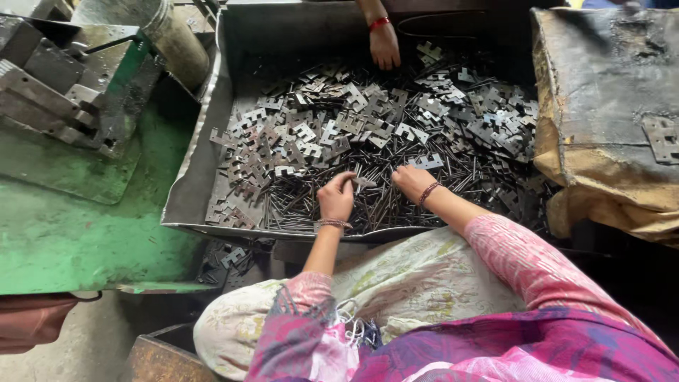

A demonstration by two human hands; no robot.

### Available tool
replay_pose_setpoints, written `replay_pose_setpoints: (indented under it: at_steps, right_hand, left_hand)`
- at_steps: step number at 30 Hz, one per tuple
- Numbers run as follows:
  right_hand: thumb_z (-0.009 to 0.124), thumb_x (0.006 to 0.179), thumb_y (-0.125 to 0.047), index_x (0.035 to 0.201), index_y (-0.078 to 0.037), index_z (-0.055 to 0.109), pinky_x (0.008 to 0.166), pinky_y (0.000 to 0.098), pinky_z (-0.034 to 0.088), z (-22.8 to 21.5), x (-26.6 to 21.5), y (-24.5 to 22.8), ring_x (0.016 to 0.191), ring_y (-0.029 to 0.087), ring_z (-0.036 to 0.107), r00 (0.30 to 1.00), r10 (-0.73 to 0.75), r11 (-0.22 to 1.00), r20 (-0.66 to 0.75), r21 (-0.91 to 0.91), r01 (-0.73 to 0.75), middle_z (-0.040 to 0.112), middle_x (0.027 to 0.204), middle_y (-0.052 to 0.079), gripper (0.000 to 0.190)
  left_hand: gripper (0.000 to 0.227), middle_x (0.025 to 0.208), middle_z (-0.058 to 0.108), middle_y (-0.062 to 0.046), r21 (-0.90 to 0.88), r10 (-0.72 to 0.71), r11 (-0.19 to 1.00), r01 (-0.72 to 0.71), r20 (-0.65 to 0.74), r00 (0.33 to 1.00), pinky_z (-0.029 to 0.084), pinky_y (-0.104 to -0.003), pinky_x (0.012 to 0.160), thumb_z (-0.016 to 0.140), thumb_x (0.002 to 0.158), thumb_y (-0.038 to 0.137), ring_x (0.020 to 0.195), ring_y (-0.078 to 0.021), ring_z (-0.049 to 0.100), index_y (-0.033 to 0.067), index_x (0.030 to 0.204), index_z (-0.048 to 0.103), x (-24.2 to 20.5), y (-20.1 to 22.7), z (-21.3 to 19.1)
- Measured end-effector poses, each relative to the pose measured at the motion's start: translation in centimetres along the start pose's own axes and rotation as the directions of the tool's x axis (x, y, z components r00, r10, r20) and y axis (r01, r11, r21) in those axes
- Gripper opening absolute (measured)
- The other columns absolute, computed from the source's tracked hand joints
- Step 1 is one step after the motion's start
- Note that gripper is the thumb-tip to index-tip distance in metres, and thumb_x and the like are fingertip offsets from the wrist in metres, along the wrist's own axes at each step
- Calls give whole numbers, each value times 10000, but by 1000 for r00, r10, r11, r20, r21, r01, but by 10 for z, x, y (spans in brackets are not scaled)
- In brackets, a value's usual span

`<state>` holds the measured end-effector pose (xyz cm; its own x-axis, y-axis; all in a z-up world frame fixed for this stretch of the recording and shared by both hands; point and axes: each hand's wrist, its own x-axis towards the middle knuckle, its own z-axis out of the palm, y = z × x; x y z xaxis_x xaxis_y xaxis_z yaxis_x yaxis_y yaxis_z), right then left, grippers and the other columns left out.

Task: The person sits on the floor and sorts small metal components from a large bin, separating H-shaped brackets from thin metal rods by hand. The sorted parts are placed into separate piles within the bin.

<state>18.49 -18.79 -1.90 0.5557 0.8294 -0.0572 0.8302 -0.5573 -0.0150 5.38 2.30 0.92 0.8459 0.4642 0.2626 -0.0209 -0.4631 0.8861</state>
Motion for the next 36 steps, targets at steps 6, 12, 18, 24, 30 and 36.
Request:
replay_pose_setpoints:
  at_steps: [6, 12, 18, 24, 30, 36]
  right_hand:
    - [653, 864, 15, 976, -39, 651, 786, 421, 597, -29, -13, 3, 955, 325, 697, 965, 104, 985, -242, 157, -67, 672, 956, 135, 124]
    - [718, 855, -56, 1013, -82, 660, 768, 383, 594, -88, -36, -36, 878, 287, 723, 703, 313, 797, -639, 579, 172, 701, 981, 106, 171]
    - [674, 870, -84, 911, -63, 613, 716, 402, 588, -56, -42, -60, 913, 316, 673, 905, 162, 973, -393, 215, -81, 670, 885, 104, 77]
    - [654, 854, -123, 905, -65, 617, 705, 409, 590, -37, -38, -57, 901, 305, 668, 929, 211, 960, -303, 245, -138, 674, 871, 98, 86]
    - [680, 874, -197, 914, -80, 665, 716, 461, 580, -55, -41, -24, 893, 339, 690, 929, 257, 928, -266, 335, -161, 709, 883, 116, 125]
    - [624, 875, -193, 994, -93, 702, 798, 507, 571, -33, -51, 108, 960, 379, 700, 840, 535, 840, -95, 167, -516, 723, 993, 159, 174]
  left_hand:
    - [101, 877, 795, -43, -251, -175, 955, 158, -44, 984, 551, -225, 664, 733, 919, 55, 732, -64, 702, 43, 981, 813, -23, 1, 32]
    - [409, 878, 716, -52, -564, -520, 685, 462, 66, 851, 559, -247, 580, 770, 800, 4, 691, -110, 663, 116, 1147, 586, -26, -14, 74]
    - [146, 937, 703, -59, -765, -483, 420, 488, 267, 834, 565, -273, 604, 737, 913, 10, 751, -132, 670, -5, 1050, 690, -31, -54, 95]
    - [151, 943, 739, -62, -762, -537, 346, 547, 317, 782, 603, -297, 625, 688, 932, 32, 778, -149, 715, 11, 1082, 685, -32, -68, 96]
    - [212, 975, 762, -46, -702, -596, 329, 632, 365, 715, 599, -269, 620, 673, 931, 49, 801, -133, 735, 49, 1144, 671, -30, -56, 89]
    - [231, 982, 764, -26, -686, -591, 355, 635, 361, 721, 554, -235, 583, 677, 939, 64, 808, -115, 727, 73, 1170, 674, -31, -54, 86]
